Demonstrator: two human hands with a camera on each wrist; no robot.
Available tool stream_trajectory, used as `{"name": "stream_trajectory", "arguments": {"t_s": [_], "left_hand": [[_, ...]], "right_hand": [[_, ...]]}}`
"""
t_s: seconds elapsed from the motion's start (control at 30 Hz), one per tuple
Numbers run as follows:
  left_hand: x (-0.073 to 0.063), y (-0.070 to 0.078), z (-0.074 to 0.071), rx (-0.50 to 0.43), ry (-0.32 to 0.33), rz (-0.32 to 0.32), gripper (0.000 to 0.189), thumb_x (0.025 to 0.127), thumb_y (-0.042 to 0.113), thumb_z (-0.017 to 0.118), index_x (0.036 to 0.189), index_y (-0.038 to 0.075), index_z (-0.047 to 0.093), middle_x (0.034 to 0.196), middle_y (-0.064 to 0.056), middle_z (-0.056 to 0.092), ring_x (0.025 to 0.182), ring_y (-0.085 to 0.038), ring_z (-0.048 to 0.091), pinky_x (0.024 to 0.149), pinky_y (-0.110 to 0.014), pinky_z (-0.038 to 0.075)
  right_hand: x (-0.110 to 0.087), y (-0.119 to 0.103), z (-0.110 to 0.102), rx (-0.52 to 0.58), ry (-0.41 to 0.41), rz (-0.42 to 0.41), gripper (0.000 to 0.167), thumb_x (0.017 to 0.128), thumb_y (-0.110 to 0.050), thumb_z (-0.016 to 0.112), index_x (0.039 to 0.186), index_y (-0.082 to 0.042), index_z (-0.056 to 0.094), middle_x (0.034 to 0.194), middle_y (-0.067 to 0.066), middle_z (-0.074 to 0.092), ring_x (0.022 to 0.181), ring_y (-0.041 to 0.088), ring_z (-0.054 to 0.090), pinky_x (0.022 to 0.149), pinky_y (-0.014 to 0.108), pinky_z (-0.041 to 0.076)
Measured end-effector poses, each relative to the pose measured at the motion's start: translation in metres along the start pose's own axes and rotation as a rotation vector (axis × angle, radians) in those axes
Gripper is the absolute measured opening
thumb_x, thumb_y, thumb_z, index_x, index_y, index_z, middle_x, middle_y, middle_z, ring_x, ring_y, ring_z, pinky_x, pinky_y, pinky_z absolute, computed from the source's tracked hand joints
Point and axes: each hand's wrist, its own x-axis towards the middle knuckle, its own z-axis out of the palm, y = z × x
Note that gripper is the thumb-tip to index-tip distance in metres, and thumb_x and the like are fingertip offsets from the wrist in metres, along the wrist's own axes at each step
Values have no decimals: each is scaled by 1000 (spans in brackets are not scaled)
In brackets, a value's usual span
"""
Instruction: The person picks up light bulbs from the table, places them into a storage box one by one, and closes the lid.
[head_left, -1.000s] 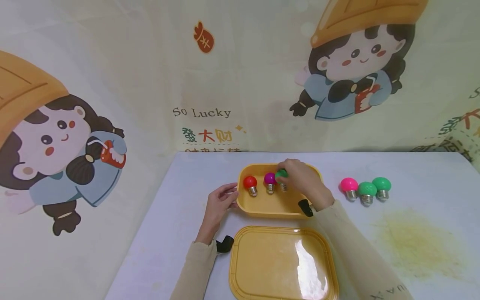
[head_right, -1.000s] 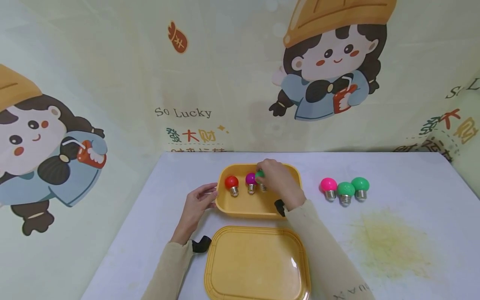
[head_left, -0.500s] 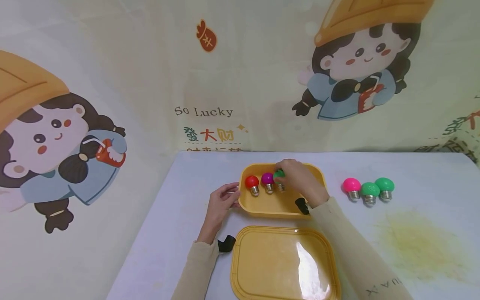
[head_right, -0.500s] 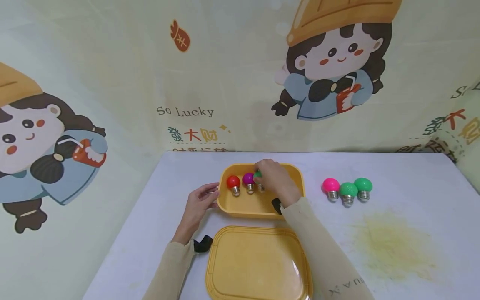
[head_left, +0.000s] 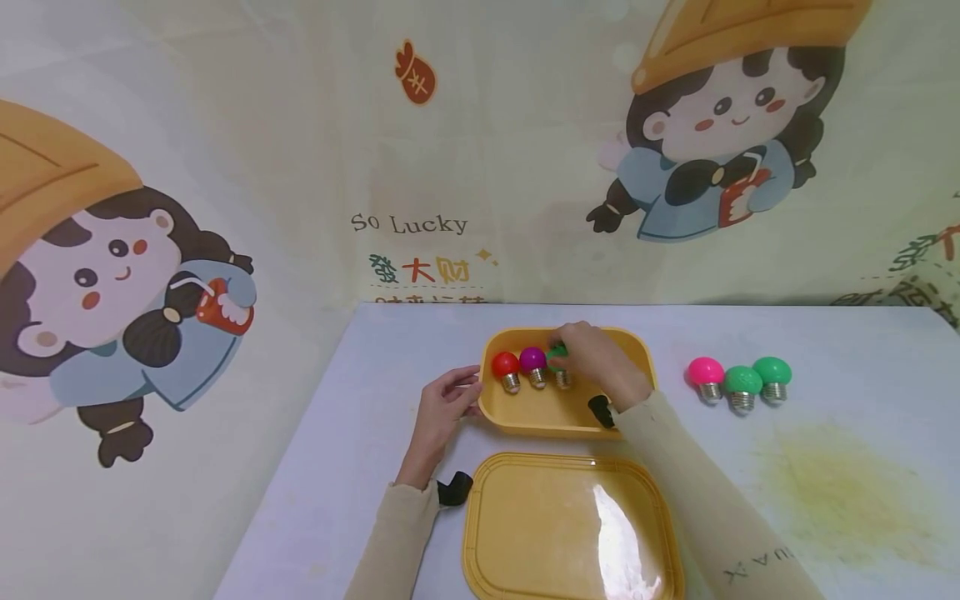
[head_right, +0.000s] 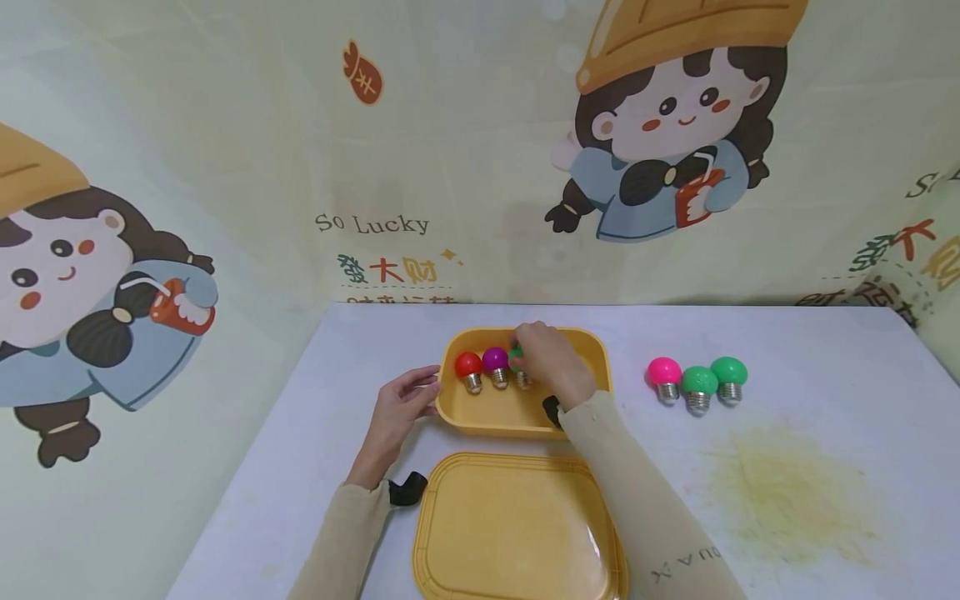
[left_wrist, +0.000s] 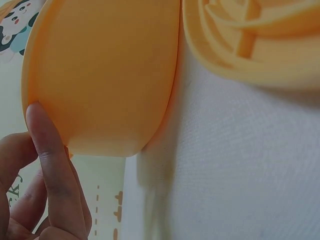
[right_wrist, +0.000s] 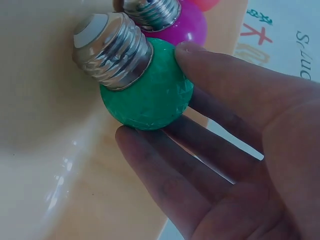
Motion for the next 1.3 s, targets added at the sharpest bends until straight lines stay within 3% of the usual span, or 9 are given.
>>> {"name": "stream_trajectory", "arguments": {"t_s": [0.4,0.73,1.0,1.3], "left_hand": [[0,-3,1,20,8,3,33,94,8,68,126,2,65,117,-22,63,76,-14,65,66,-23,60],[0,-4,2,22,10,10,33,93,7,68,126,1,65,115,-21,63,76,-13,65,65,-24,60],[-1,0,2,25,13,12,33,93,7,68,126,1,65,115,-22,63,78,-14,66,66,-24,60],[0,-1,1,13,10,15,34,93,6,68,126,-1,64,116,-24,62,80,-16,66,66,-24,60]], "right_hand": [[1,4,3,9,-30,1,21,91,-12,72,106,3,72,95,10,71,76,20,56,77,34,55],[-5,6,-2,-3,-51,-16,27,91,-16,72,110,3,71,101,12,71,80,22,57,83,39,55],[-14,0,-13,-20,-32,27,35,91,-20,73,120,0,68,115,16,69,100,30,61,98,48,52],[-28,-1,-23,-84,11,20,39,90,-22,74,121,1,67,119,19,66,107,34,61,98,49,52]]}}
